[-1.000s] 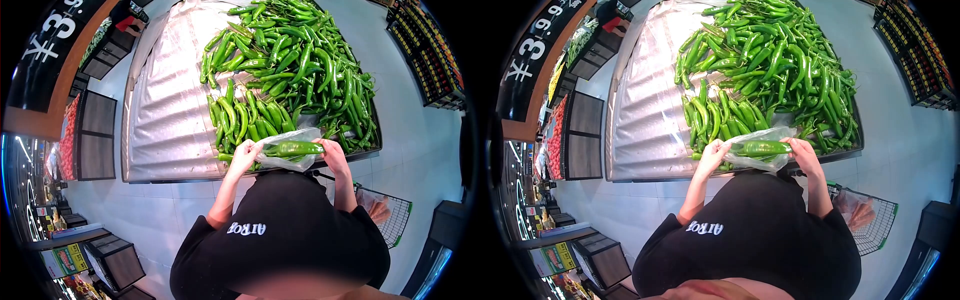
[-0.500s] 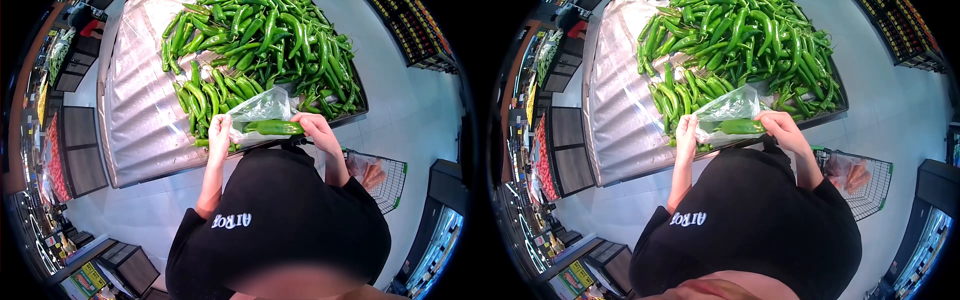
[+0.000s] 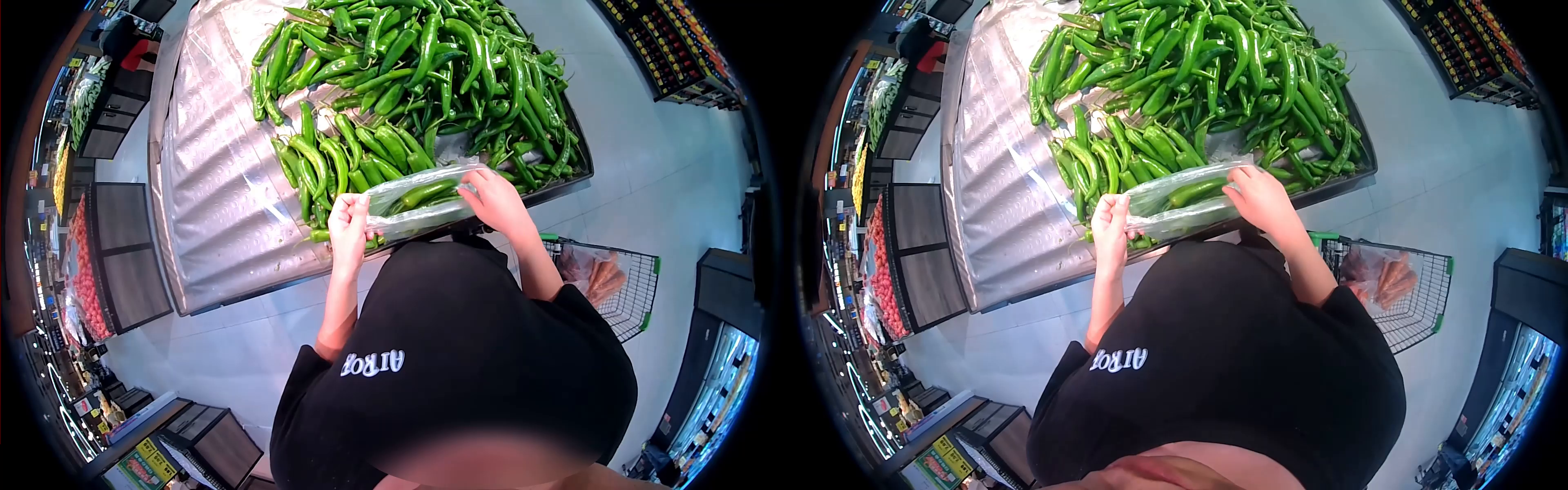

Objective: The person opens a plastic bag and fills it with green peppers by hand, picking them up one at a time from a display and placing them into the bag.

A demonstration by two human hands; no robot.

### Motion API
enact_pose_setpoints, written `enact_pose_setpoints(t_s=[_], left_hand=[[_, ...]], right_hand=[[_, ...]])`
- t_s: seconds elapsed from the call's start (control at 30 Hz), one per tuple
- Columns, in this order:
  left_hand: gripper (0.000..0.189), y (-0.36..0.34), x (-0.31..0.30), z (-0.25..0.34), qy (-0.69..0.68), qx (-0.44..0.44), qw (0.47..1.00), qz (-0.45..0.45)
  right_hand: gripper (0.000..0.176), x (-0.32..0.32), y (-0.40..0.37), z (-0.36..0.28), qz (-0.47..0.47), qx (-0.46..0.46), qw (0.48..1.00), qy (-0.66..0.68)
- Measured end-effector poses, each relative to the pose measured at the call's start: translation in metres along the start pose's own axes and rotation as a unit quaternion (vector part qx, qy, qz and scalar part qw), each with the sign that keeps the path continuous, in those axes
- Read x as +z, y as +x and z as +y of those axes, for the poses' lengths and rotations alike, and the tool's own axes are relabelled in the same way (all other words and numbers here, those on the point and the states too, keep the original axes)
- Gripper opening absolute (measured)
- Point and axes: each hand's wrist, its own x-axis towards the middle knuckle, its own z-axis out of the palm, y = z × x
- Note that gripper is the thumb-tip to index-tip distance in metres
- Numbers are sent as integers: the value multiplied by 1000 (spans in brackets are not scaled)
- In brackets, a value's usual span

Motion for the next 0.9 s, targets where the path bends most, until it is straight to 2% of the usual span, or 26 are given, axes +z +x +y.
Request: enact_pose_setpoints(t_s=[0.13, 0.23, 0.37, 0.5, 0.67, 0.9], left_hand=[[20, 1, -2, -5, 38, 21, 999, -1], [22, -1, -5, -8, 71, 28, 997, -14], [25, 3, -11, -24, 107, 17, 993, -51], [24, 5, -13, -40, 181, -3, 983, -36], [24, 4, -25, -43, 278, 5, 961, 7], [29, 4, -27, -32, 288, -1, 957, -12]], right_hand=[[19, -14, -9, -13, 1, -41, 999, 10], [19, -24, -3, -25, 61, -92, 994, -4], [28, -6, 12, -26, 88, -114, 989, -36], [34, 36, 14, 1, -1, -106, 992, -66], [31, 23, 9, -11, 32, -101, 994, 5], [19, 7, 5, -26, 68, -137, 987, 47]])
